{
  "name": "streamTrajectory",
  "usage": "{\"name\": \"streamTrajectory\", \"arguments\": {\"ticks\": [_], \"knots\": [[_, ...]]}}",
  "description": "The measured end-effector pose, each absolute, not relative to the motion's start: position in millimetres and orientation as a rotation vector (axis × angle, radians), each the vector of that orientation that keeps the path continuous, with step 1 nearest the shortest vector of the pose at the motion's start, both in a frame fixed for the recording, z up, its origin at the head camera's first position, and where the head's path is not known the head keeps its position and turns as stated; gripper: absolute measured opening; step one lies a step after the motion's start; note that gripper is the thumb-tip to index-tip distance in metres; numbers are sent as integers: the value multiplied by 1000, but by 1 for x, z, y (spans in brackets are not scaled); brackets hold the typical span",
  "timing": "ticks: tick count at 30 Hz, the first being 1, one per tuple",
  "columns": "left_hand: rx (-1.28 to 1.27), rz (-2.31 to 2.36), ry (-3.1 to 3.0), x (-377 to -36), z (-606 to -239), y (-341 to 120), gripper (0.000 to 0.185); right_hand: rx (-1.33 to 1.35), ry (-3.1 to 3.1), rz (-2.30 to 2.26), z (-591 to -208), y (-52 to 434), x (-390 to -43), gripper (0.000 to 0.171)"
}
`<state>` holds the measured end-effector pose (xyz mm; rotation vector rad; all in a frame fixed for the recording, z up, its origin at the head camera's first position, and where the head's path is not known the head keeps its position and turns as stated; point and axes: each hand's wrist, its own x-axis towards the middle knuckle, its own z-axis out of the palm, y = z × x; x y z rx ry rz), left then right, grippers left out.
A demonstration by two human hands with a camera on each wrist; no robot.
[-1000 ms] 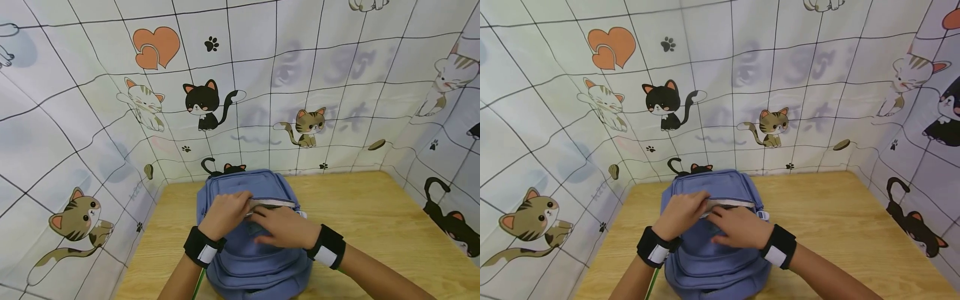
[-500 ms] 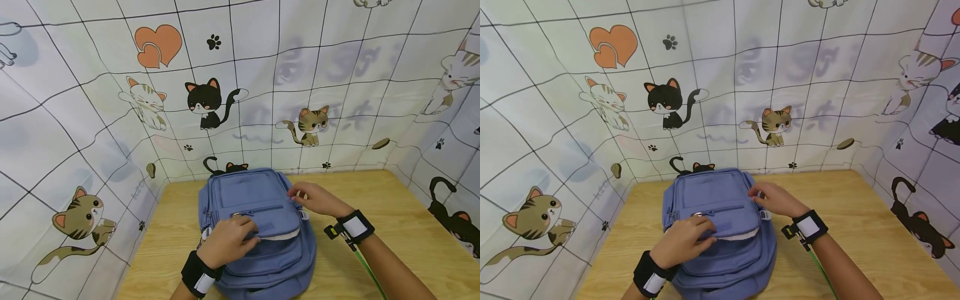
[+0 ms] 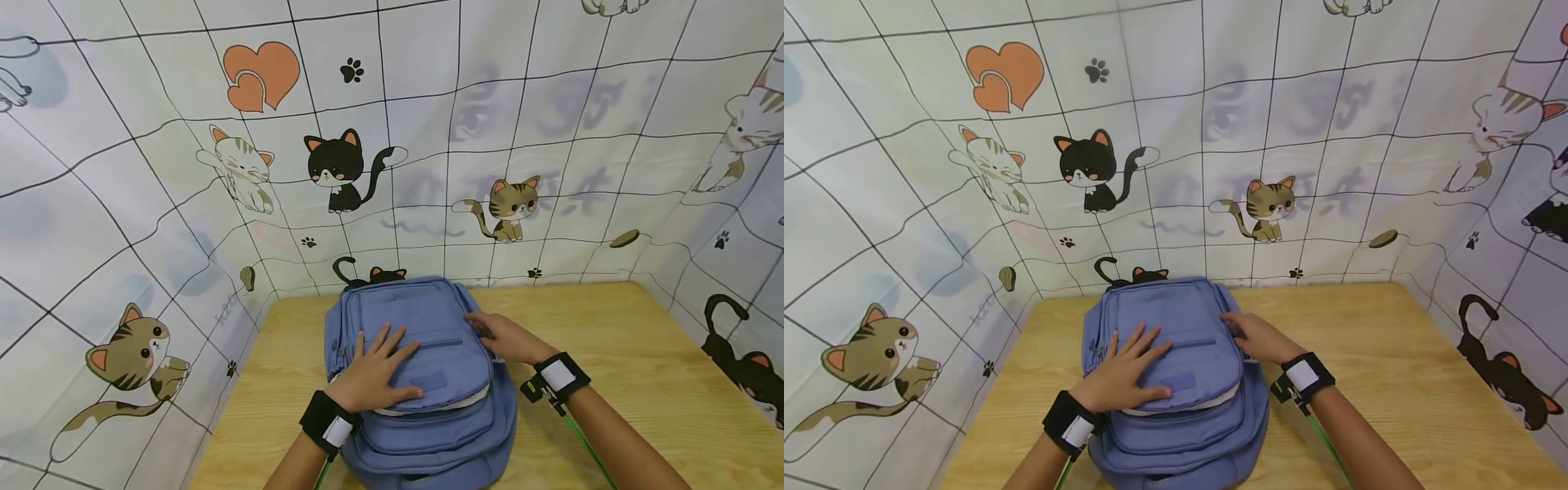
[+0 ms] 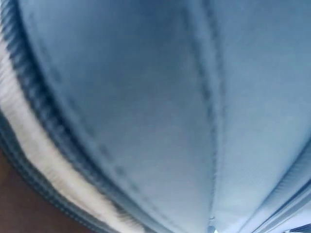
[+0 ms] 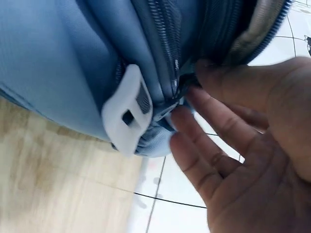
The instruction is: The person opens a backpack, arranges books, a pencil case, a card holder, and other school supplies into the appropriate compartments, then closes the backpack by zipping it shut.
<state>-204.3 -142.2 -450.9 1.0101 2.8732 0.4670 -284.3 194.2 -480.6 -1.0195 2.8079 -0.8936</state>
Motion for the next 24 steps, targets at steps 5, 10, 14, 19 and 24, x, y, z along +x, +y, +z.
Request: {"name": "streamTrajectory", "arguments": {"ticks": [5, 10, 14, 19, 24], "knots": [[1010, 456, 2922, -205, -454, -140, 84, -926, 2908, -900, -484, 196, -284, 30], [997, 436, 2958, -204, -454, -138, 85, -827, 2958, -905, -484, 198, -278, 8], [981, 439, 2966, -202, -457, -137, 85, -813, 2963, -927, -486, 201, -267, 6], [954, 464, 2956, -199, -459, -136, 87, -791, 2958, -936, -485, 204, -249, 10], [942, 458, 2975, -199, -460, -135, 87, -794, 2981, -914, -480, 204, -234, 10]]}}
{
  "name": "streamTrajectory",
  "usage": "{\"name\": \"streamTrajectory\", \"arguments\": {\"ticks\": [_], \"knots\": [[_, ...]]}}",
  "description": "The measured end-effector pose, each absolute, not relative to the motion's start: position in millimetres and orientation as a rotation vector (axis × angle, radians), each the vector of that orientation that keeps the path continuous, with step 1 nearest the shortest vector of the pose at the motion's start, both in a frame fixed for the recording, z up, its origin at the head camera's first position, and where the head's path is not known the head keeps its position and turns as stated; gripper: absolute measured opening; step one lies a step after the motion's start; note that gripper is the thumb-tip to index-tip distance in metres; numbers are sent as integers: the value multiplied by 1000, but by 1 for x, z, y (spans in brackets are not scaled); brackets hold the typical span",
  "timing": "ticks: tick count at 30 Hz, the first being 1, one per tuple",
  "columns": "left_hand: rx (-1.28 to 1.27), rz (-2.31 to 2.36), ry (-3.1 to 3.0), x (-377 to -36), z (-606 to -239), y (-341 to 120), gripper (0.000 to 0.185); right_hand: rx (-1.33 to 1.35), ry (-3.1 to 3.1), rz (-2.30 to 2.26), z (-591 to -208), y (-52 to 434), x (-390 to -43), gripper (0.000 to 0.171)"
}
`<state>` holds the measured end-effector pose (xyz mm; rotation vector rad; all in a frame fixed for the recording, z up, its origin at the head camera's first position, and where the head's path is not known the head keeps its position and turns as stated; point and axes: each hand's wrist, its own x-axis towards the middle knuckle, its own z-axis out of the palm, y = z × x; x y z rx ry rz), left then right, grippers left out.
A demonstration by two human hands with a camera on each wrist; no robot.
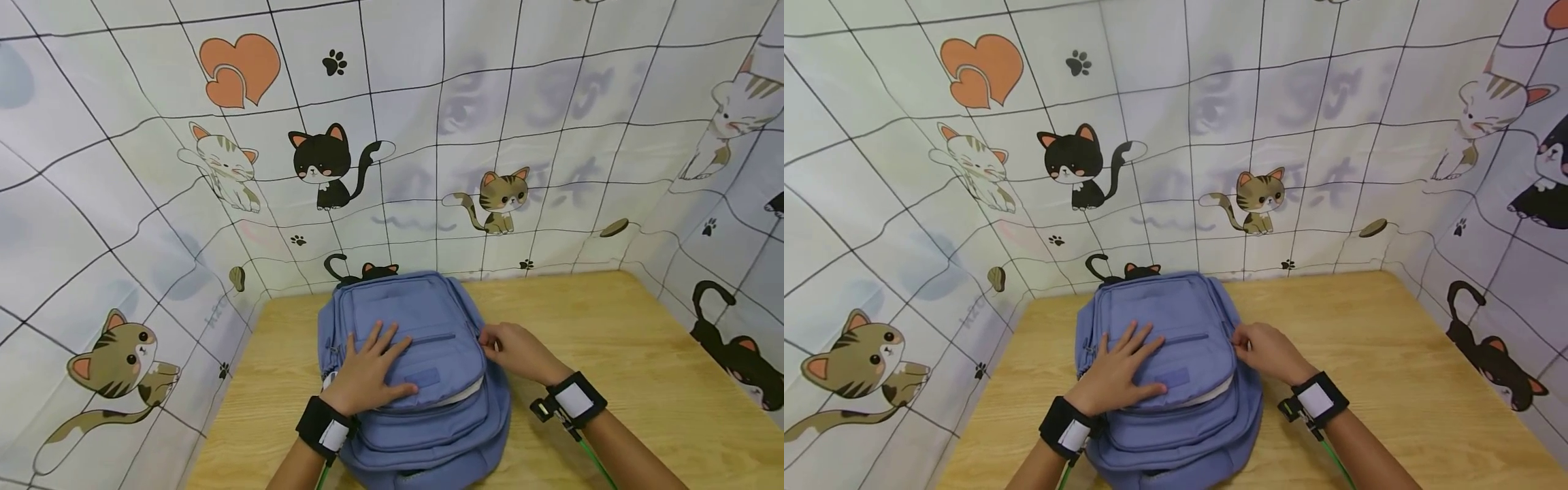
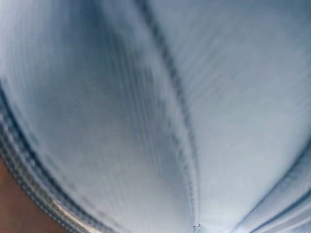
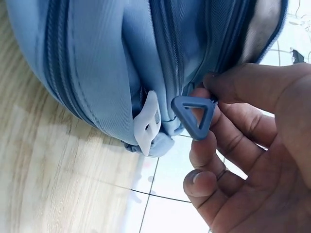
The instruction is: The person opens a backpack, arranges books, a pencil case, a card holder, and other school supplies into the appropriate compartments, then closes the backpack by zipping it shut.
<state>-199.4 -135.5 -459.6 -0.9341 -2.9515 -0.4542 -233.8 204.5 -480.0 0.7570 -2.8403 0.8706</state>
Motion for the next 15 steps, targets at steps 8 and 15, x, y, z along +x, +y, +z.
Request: {"name": "streamTrajectory", "arguments": {"ticks": [8, 15], "knots": [[-934, -456, -2941, -200, -459, -135, 87, 731, -2834, 740, -472, 206, -207, 17], [-933, -454, -2943, -200, -458, -135, 87, 714, -2852, 710, -468, 206, -182, 15]]}}
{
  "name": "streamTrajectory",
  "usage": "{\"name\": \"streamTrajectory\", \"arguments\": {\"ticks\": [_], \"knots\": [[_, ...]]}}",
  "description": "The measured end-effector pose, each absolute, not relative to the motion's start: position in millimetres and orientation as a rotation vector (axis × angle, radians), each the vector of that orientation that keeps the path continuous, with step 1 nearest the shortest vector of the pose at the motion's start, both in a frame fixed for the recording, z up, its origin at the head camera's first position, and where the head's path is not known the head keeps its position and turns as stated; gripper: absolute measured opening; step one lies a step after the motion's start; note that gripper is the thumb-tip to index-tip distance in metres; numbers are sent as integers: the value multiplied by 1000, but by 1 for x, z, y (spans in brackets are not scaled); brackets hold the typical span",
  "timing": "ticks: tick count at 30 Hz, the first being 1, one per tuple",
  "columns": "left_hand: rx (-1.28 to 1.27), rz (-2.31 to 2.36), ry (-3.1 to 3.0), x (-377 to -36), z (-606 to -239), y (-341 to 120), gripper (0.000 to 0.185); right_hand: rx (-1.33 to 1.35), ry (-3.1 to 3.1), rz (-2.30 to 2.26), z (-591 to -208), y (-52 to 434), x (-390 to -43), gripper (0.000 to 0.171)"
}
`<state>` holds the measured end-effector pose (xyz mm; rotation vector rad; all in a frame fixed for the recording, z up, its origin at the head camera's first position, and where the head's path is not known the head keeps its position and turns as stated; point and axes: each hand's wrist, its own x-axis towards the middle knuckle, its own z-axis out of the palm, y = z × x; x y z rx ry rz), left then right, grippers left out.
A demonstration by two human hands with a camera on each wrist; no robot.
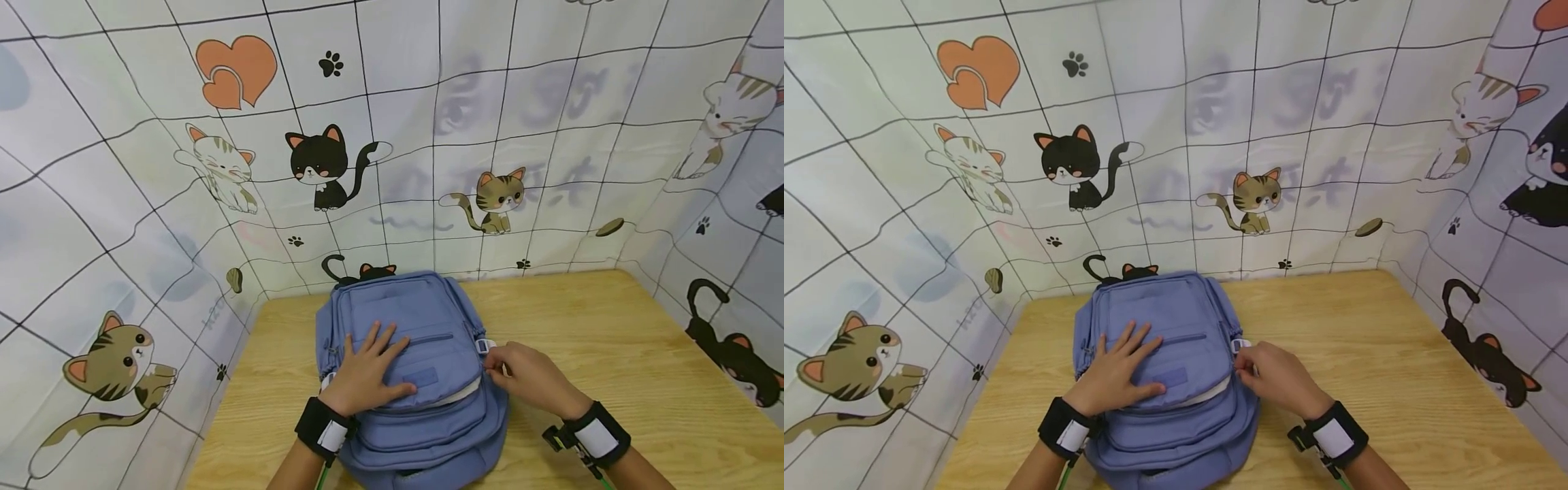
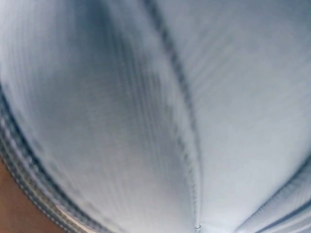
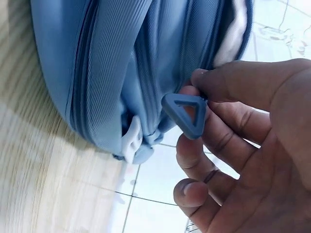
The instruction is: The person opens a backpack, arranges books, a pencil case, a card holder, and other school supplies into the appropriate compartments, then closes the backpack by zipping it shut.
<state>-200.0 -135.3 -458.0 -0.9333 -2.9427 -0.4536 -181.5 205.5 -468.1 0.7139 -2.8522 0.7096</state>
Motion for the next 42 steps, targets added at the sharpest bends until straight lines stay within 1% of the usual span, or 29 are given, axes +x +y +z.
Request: {"name": "streamTrajectory", "arguments": {"ticks": [8, 13, 18, 21, 25, 30, 38, 40, 42], "knots": [[-926, -451, -2938, -200, -459, -136, 88, 802, -2832, 695, -463, 200, -160, 19], [-929, -449, -2933, -199, -459, -136, 87, 841, -2794, 659, -459, 193, -149, 18], [-936, -458, -2932, -197, -458, -136, 88, 915, -2809, 730, -453, 181, -140, 20], [-936, -462, -2932, -196, -458, -136, 88, 974, -2820, 757, -451, 169, -135, 19], [-934, -454, -2926, -197, -458, -136, 87, 1026, -2793, 715, -449, 153, -130, 16], [-947, -446, -2910, -197, -460, -137, 86, 1063, -2776, 685, -450, 135, -127, 17], [-951, -435, -2919, -197, -462, -139, 88, 1084, -2736, 630, -454, 120, -124, 13], [-956, -467, -2905, -196, -461, -138, 86, 1070, -2747, 636, -454, 119, -124, 12], [-980, -536, -2859, -192, -460, -136, 76, 1043, -2767, 659, -452, 121, -122, 13]]}}
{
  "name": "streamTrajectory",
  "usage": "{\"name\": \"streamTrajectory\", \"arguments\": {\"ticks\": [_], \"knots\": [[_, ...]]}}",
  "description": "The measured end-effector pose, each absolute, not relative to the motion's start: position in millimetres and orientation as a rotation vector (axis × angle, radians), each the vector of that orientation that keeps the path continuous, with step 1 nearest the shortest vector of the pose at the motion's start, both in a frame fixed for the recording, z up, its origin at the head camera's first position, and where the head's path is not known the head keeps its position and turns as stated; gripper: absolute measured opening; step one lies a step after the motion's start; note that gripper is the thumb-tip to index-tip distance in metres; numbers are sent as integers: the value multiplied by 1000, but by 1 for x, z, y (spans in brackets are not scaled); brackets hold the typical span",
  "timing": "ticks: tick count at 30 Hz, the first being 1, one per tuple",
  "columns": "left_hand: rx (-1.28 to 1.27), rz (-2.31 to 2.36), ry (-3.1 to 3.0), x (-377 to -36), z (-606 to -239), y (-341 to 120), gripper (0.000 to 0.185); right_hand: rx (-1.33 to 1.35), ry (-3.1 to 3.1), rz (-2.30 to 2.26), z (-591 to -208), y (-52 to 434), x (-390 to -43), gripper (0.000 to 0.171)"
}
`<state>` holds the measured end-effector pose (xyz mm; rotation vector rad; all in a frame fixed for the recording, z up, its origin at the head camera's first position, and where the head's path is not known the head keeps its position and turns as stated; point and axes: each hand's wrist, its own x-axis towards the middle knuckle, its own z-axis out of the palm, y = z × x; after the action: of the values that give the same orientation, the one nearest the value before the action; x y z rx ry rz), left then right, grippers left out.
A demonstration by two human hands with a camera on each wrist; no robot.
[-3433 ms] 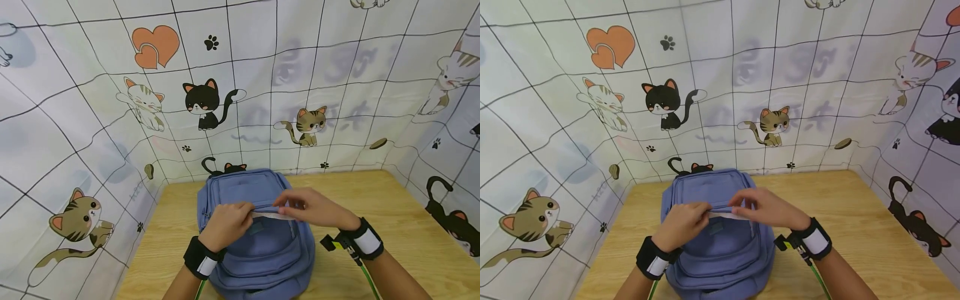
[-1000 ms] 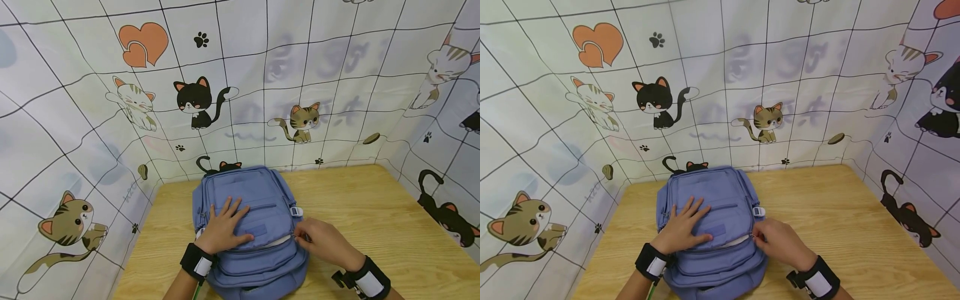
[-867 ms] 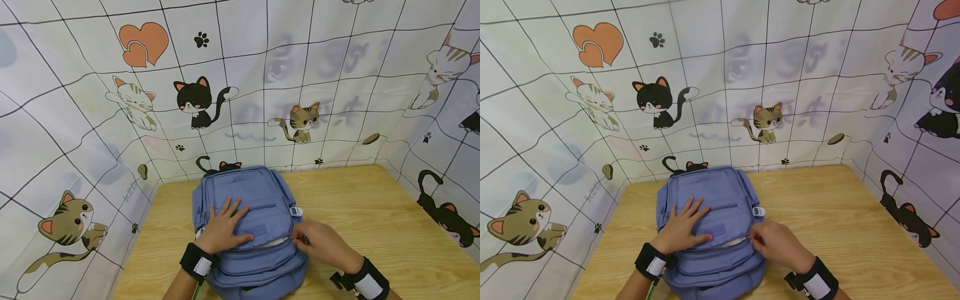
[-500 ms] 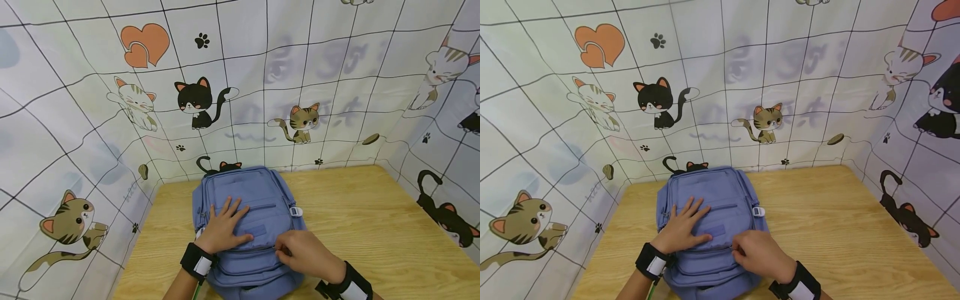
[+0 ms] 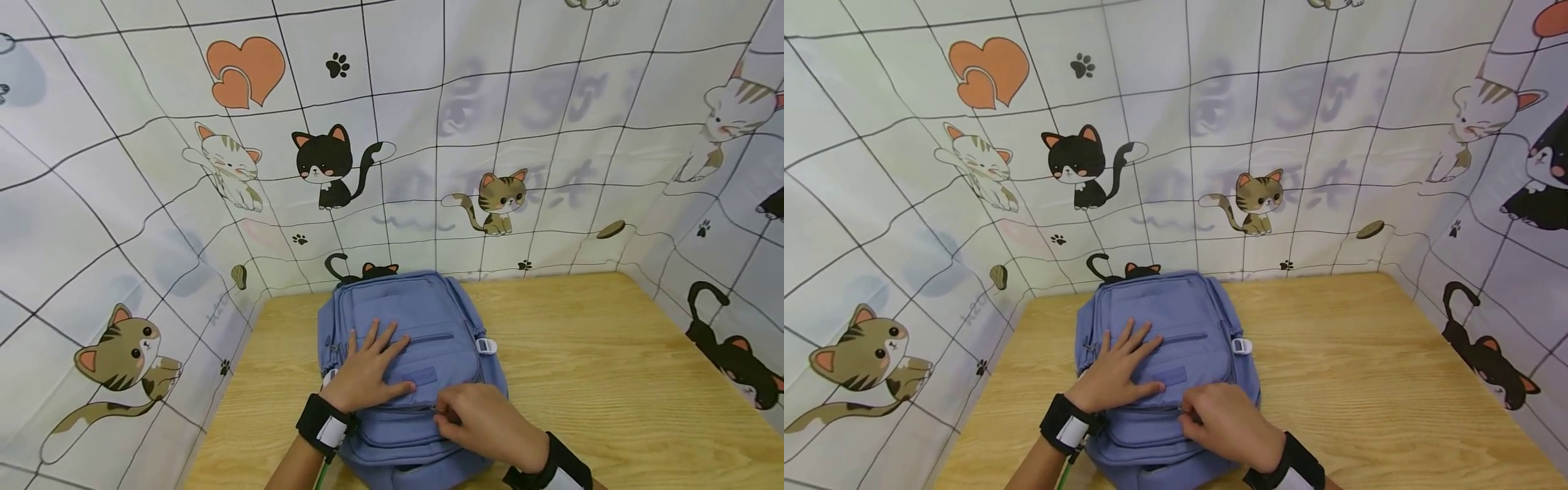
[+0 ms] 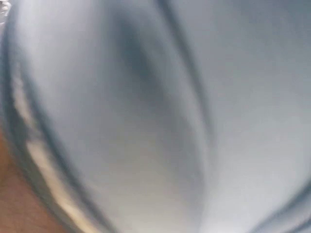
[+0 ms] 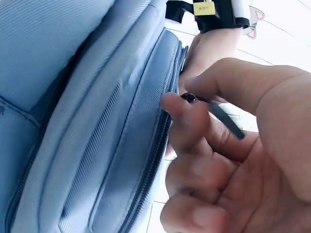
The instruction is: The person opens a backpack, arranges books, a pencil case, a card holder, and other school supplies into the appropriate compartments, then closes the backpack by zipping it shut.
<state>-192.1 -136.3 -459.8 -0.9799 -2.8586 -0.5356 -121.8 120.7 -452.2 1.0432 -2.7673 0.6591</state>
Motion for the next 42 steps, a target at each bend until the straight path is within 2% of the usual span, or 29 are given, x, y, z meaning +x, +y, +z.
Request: {"name": "streamTrajectory", "arguments": {"ticks": [6, 11, 14, 19, 24, 27, 42], "knots": [[-1263, -649, -2544, -164, -453, -115, 31, 941, -2778, 794, -442, 130, -114, 29], [-1369, -401, -2405, -148, -454, -95, 15, 994, -2671, 938, -433, 129, -111, 18], [-1350, -346, -2434, -146, -455, -92, 20, 1024, -2616, 993, -433, 127, -111, 14], [-1299, -429, -2518, -143, -453, -97, 7, 970, -2571, 848, -444, 132, -120, 14], [-1242, -400, -2594, -138, -453, -102, 5, 1029, -2529, 518, -465, 136, -136, 29], [-1222, -397, -2631, -136, -454, -104, 6, 1080, -2464, 429, -475, 135, -143, 29], [-1073, -630, -2640, -129, -457, -135, 10, 1020, -2404, 552, -482, 136, -147, 26]]}}
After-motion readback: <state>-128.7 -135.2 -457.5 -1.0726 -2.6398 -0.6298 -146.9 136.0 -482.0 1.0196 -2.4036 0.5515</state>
